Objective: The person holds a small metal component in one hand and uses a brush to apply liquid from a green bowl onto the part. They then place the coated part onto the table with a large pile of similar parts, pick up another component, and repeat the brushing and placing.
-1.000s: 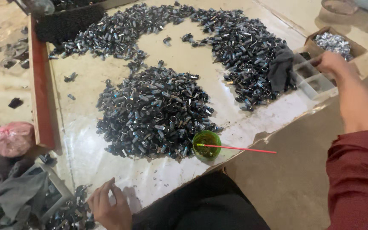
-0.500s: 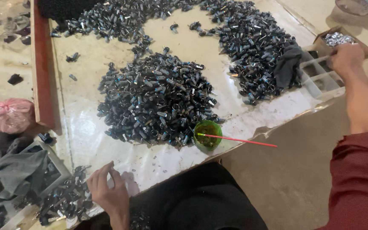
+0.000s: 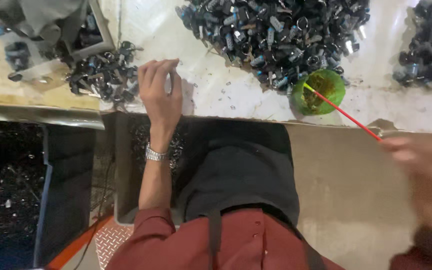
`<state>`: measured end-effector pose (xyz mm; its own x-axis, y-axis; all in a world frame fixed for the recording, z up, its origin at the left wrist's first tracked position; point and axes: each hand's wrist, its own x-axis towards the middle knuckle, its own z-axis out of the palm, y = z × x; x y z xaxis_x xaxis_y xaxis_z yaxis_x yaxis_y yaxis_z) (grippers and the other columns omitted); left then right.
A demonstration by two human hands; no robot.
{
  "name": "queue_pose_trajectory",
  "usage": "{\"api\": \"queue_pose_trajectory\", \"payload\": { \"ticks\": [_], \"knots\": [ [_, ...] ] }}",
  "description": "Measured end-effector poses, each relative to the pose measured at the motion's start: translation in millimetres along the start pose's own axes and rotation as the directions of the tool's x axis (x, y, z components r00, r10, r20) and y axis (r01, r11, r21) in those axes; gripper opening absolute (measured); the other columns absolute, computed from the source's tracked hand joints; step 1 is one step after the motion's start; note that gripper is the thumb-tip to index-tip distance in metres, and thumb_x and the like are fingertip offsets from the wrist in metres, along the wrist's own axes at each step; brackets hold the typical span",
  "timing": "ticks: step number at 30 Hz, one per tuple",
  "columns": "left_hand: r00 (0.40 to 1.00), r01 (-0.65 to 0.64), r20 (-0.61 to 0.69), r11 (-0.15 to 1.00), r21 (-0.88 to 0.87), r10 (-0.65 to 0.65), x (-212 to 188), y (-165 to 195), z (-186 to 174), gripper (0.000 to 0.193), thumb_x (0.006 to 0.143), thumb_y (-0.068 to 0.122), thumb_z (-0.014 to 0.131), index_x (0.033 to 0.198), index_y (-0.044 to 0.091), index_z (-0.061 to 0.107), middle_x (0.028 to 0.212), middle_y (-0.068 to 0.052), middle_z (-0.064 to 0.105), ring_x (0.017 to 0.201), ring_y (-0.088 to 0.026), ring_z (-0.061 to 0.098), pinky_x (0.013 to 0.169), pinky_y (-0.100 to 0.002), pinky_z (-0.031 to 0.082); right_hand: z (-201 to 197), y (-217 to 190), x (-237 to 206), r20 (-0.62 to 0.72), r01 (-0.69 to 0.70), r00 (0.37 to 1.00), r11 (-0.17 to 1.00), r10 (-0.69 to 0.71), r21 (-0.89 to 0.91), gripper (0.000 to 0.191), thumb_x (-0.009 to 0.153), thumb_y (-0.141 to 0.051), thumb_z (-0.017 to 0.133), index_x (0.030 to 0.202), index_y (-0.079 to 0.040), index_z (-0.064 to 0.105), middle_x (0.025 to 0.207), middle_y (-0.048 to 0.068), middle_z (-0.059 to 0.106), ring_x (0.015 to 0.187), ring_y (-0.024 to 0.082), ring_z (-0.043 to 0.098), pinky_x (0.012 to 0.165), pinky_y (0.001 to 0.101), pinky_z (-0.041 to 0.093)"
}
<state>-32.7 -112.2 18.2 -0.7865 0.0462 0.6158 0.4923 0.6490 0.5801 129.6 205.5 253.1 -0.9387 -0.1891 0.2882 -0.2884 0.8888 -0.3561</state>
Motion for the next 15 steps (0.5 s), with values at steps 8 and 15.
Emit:
{"api": "queue_pose_trajectory", "payload": {
  "ticks": [8,15],
  "knots": [
    [0.999,0.012,-0.036,0.999,-0.048,-0.014,-5,-18,-3,0.024,0.089,-0.009,0.071,0.11,0.003,0.072,0.11,-0.01,0.071,0.11,-0.032,0.06,0.1,-0.043,0.05,237,29,-11,-0.214,0.089,0.977,0.938,-0.016,0.334,0.026,0.092,0.012,0.072,0.112,-0.004,0.074,0.109,0.012,0.075,0.098,0.026,0.075,0.083,0.0343,0.059],
    [0.999,-0.017,-0.037,0.997,-0.069,0.014,-8,-26,-9,0.026,0.09,-0.008,0.073,0.113,0.003,0.072,0.112,-0.008,0.07,0.112,-0.03,0.06,0.097,-0.04,0.052,252,10,21,-0.162,0.124,0.981,0.99,-0.111,0.069,0.043,0.083,0.016,0.064,0.122,-0.001,0.069,0.121,0.015,0.07,0.114,0.034,0.067,0.099,0.0442,0.054]
  ]
}}
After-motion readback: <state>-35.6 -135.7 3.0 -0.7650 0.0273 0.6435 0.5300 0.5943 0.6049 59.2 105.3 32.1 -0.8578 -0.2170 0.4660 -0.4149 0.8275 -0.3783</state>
